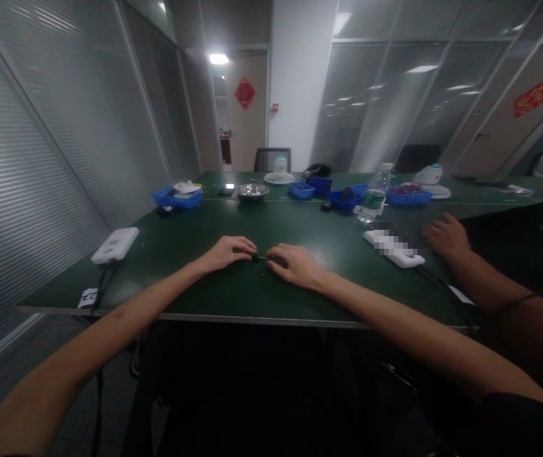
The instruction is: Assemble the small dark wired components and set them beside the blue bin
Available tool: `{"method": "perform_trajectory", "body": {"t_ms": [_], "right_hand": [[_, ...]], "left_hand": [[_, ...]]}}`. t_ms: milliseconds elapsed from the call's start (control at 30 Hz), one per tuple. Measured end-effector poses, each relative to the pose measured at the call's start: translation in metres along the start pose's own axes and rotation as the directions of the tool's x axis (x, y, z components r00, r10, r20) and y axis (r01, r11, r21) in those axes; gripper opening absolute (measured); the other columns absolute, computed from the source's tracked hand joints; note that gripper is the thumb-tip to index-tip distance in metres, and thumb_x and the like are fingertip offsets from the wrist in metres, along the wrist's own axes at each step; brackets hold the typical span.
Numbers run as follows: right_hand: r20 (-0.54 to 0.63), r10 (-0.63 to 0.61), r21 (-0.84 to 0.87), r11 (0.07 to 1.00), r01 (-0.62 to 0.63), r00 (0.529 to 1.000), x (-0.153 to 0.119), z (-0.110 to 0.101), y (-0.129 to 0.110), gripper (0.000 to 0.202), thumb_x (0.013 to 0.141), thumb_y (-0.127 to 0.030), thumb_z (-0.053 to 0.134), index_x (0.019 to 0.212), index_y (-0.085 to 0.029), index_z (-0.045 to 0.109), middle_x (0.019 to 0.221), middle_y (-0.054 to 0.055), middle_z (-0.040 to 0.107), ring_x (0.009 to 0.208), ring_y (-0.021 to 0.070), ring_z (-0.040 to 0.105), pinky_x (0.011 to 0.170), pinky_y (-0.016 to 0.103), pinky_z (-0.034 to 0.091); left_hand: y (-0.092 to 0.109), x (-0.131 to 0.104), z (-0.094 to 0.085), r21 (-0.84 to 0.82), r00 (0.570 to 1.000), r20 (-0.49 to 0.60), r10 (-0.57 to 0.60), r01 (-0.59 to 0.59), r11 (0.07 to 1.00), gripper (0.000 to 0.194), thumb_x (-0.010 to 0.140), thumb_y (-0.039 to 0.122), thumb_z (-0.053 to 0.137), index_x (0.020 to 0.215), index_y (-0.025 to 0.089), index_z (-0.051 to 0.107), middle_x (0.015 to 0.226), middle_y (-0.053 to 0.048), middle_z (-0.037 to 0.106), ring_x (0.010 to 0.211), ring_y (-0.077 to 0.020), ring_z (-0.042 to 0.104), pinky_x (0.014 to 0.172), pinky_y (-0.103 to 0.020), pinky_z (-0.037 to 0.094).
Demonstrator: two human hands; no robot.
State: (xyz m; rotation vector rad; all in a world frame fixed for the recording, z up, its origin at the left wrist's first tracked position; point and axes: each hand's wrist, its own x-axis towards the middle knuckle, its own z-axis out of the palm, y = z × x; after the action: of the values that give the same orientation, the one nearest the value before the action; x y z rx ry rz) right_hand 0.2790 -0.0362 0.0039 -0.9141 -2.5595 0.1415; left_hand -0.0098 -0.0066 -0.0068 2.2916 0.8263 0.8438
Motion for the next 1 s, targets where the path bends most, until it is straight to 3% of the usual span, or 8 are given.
{"method": "perform_trajectory", "body": {"t_ms": [533,667,800,900,1000], "right_hand": [[0.002,-0.033,0.030,0.999,0.033,0.999,0.002,0.004,0.003,0.031,0.111,-0.037,0.051,0.134,-0.023,0.065,0.118,0.009,0.070,0.102,0.0219,0.068,0.088,0.032,0.051],[-0.004,-0.001,0.036,0.999,0.001,1.000,0.002,0.005,0.003,0.031,0.111,-0.038,0.050,0.135,-0.024,0.065,0.121,0.009,0.071,0.105,0.0218,0.068,0.091,0.032,0.050],[-0.011,0.086,-0.009,0.996,-0.086,0.996,0.004,0.004,0.003,0.029,0.109,-0.036,0.053,0.130,-0.023,0.067,0.119,0.009,0.072,0.102,0.0221,0.069,0.089,0.032,0.049],[-0.017,0.169,-0.034,0.985,-0.170,0.985,0.004,0.002,0.003,0.028,0.108,-0.038,0.055,0.127,-0.023,0.069,0.116,0.009,0.074,0.099,0.0227,0.069,0.086,0.032,0.049],[-0.013,0.204,-0.047,0.978,-0.204,0.979,0.003,0.001,0.003,0.028,0.107,-0.039,0.055,0.126,-0.023,0.069,0.116,0.009,0.075,0.098,0.0233,0.069,0.084,0.033,0.049]], "left_hand": [[0.001,0.001,0.006,-0.027,1.000,0.022,0.020,-0.019,0.999,0.025,0.094,0.033,0.077,0.115,0.022,0.084,0.115,-0.010,0.078,0.107,-0.0237,0.071,0.101,-0.038,0.052],[0.003,0.001,0.005,-0.063,0.997,0.071,-0.010,0.014,0.998,0.035,0.095,0.033,0.076,0.129,0.024,0.078,0.118,-0.010,0.076,0.110,-0.0236,0.070,0.100,-0.038,0.052],[0.002,0.001,0.004,-0.036,0.997,0.071,-0.016,0.019,0.999,0.034,0.097,0.035,0.073,0.128,0.023,0.078,0.120,-0.010,0.074,0.109,-0.0235,0.069,0.097,-0.037,0.052],[-0.006,0.000,-0.005,0.052,0.998,0.050,-0.042,0.039,0.998,0.032,0.097,0.039,0.071,0.122,0.022,0.080,0.121,-0.011,0.073,0.108,-0.0243,0.068,0.095,-0.036,0.053],[-0.028,-0.006,-0.029,0.183,0.991,-0.018,-0.136,0.137,0.973,0.035,0.096,0.043,0.069,0.123,0.024,0.080,0.120,-0.009,0.074,0.106,-0.0253,0.069,0.094,-0.037,0.053]]}}
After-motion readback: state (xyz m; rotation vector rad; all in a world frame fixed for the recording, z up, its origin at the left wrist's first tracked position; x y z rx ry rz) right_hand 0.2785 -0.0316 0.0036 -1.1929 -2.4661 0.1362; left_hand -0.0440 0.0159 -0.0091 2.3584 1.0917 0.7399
